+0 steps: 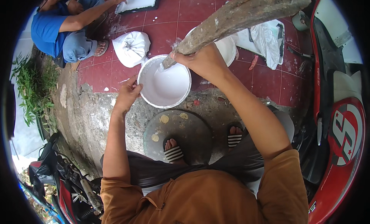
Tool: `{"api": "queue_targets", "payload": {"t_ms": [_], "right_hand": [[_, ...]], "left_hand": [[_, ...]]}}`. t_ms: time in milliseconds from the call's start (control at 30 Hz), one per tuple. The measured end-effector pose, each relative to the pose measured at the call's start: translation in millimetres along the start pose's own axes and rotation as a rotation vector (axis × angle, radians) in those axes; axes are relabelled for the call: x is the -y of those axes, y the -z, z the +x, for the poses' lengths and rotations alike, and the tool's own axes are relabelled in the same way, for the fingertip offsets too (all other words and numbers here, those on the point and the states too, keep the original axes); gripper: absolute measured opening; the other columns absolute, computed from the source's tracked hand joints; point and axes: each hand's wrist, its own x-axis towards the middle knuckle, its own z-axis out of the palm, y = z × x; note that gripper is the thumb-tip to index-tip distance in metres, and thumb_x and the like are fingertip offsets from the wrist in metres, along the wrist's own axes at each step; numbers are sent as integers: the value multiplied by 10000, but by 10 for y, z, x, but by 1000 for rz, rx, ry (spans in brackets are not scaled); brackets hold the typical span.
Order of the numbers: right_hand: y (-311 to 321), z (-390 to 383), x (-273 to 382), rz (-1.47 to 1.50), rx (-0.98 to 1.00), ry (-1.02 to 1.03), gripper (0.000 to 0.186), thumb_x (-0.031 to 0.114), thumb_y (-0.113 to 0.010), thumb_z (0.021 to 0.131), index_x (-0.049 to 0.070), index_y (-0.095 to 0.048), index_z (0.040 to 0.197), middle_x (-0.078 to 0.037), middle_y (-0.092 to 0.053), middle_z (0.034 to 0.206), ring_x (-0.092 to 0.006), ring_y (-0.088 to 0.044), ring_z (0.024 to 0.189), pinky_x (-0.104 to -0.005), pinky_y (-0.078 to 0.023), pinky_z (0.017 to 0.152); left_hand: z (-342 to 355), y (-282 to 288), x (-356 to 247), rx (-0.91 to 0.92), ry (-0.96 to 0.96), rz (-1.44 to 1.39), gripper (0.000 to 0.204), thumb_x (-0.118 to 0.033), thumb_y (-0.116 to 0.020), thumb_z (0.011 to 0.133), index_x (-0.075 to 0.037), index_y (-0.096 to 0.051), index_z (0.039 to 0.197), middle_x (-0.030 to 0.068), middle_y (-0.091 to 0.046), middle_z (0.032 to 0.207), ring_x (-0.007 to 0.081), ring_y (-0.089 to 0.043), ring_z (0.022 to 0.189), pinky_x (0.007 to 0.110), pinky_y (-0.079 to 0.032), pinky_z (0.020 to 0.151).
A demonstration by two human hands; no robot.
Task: The person stirs white paint in a bucket using a wooden stick while another bucket of paint and a bag of material sit nearby on a tiled floor.
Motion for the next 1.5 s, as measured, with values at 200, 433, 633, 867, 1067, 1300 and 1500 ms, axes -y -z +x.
{"api": "queue_targets", "payload": {"t_ms": [200,433,633,867,1067,1300,1500], "right_hand": [[-292,147,-38,47,-21,-79,348,326,-840,837,-4,-756,913,-100,-743,764,-196,-700,682,-342,-540,685],[-406,272,-35,1,-21,-61,387,371,-847,831,3,-763,913,-113,-753,784,-193,-717,716,-336,-542,697],[-353,340,-5,-77,-33,-110,397,406,-828,850,14,-781,891,-82,-726,718,-185,-699,697,-343,-539,707],[-567,475,-199,192,-29,-81,369,347,-820,862,27,-731,1025,-87,-759,920,-168,-708,840,-332,-551,764],[-750,573,-63,217,-59,-35,298,211,-783,934,1,-661,1106,-79,-740,978,-120,-696,868,-279,-550,770],[-727,511,223,-76,74,-82,402,361,-780,899,15,-681,1077,-89,-754,859,-221,-730,782,-349,-566,787],[-782,617,-135,196,-47,-44,490,270,-776,921,-4,-588,1282,-117,-720,1097,-171,-712,835,-309,-567,776]], "left_hand": [[117,56,143,-32,78,-94,452,-159,-641,994,-82,-580,1436,30,-695,1064,94,-639,865,269,-550,762],[155,109,41,5,106,71,478,-231,-653,996,-41,-575,1428,85,-693,1035,129,-653,870,275,-555,764],[115,174,7,-65,105,185,580,-353,-668,984,16,-561,1418,133,-691,1014,170,-671,872,296,-559,782],[48,74,-180,-301,-106,429,516,-324,-671,955,14,-612,1342,264,-611,1251,376,-647,1099,436,-524,943],[52,62,-194,-424,-252,433,465,-316,-675,956,-38,-644,1327,227,-641,1207,347,-661,1106,417,-545,902],[14,40,-337,-416,-280,388,453,-330,-662,965,-50,-653,1321,231,-639,1241,374,-652,1140,432,-549,927],[47,18,-363,-406,-295,367,440,-304,-677,968,-46,-649,1324,216,-641,1260,356,-646,1162,432,-541,947]]}}
